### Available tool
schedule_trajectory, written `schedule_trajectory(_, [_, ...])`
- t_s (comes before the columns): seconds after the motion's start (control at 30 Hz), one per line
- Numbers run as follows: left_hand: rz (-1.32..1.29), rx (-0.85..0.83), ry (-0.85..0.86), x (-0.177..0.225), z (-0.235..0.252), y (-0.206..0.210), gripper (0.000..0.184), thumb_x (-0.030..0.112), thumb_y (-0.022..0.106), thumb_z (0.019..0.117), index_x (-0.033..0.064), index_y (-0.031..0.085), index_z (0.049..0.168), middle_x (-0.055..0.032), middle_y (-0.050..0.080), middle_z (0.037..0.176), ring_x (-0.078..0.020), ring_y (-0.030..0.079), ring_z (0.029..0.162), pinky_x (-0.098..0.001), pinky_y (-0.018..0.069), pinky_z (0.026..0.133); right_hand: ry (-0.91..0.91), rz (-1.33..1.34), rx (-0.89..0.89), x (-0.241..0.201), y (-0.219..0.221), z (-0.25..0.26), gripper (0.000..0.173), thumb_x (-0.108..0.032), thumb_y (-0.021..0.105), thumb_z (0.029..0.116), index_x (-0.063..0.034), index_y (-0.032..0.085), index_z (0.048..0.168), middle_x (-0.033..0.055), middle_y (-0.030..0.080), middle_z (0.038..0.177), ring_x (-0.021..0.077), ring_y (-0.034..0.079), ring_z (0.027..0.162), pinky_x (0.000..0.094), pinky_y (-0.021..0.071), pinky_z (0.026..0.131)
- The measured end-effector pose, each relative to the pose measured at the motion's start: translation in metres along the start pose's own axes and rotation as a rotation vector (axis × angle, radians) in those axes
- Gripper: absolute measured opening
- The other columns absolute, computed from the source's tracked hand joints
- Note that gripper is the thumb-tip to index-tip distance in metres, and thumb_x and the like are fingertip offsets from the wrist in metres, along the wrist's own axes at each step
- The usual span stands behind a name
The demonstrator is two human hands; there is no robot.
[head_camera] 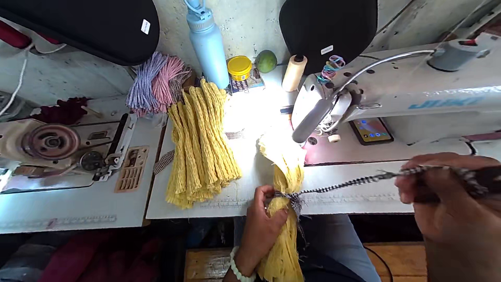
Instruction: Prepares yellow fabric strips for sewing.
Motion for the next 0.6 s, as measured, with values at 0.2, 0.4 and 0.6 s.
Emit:
schedule_trajectory(0.2, [-0.215, 0.021, -0.111, -0.016, 0.011, -0.012, 0.036, 0.012, 0.046, 0.1007, -0.0082, 0.048, 0.13, -0.0088, 0.063, 0.111, -0.0019, 0.064, 0.094, -0.0218, 0.0546, 0.086, -0.027, -0.55, -0.208, 0.006, 0.034, -0.012, 0.02, -0.02, 0.062, 0.1008, -0.001, 0.068, 0.101, -0.0015, 0.071, 0.089, -0.0066, 0.058, 0.069, 0.0111, 0.0495, 0.062])
schedule_trajectory(0.4, [-0.271, -0.02, -0.145, -0.015, 0.009, -0.005, 0.051, 0.017, 0.062, 0.0966, -0.0056, 0.043, 0.138, -0.0113, 0.066, 0.116, -0.0092, 0.069, 0.099, -0.0276, 0.0583, 0.09, -0.067, -0.578, -0.518, 0.075, 0.122, -0.072, 0.019, -0.014, 0.074, 0.0849, -0.0072, 0.075, 0.103, 0.0124, 0.07, 0.103, 0.0189, 0.071, 0.083, 0.0311, 0.0604, 0.067])
schedule_trajectory(0.6, [-0.248, 0.136, -0.026, -0.008, 0.01, -0.028, 0.034, 0.003, 0.055, 0.0966, -0.0122, 0.051, 0.126, -0.0083, 0.066, 0.108, -0.0015, 0.065, 0.095, -0.021, 0.0547, 0.088, 0.384, -0.046, -0.683, 0.086, 0.128, -0.074, 0.013, -0.019, 0.057, 0.1007, -0.0067, 0.058, 0.096, -0.0051, 0.057, 0.079, -0.0047, 0.052, 0.068, 0.0119, 0.0441, 0.062])
Point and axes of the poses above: each hand's wrist, its own z-axis towards the middle knuckle, its own y-axis out of the palm, x = y × z, the point moved 7 cm from there along z, towards the middle knuckle
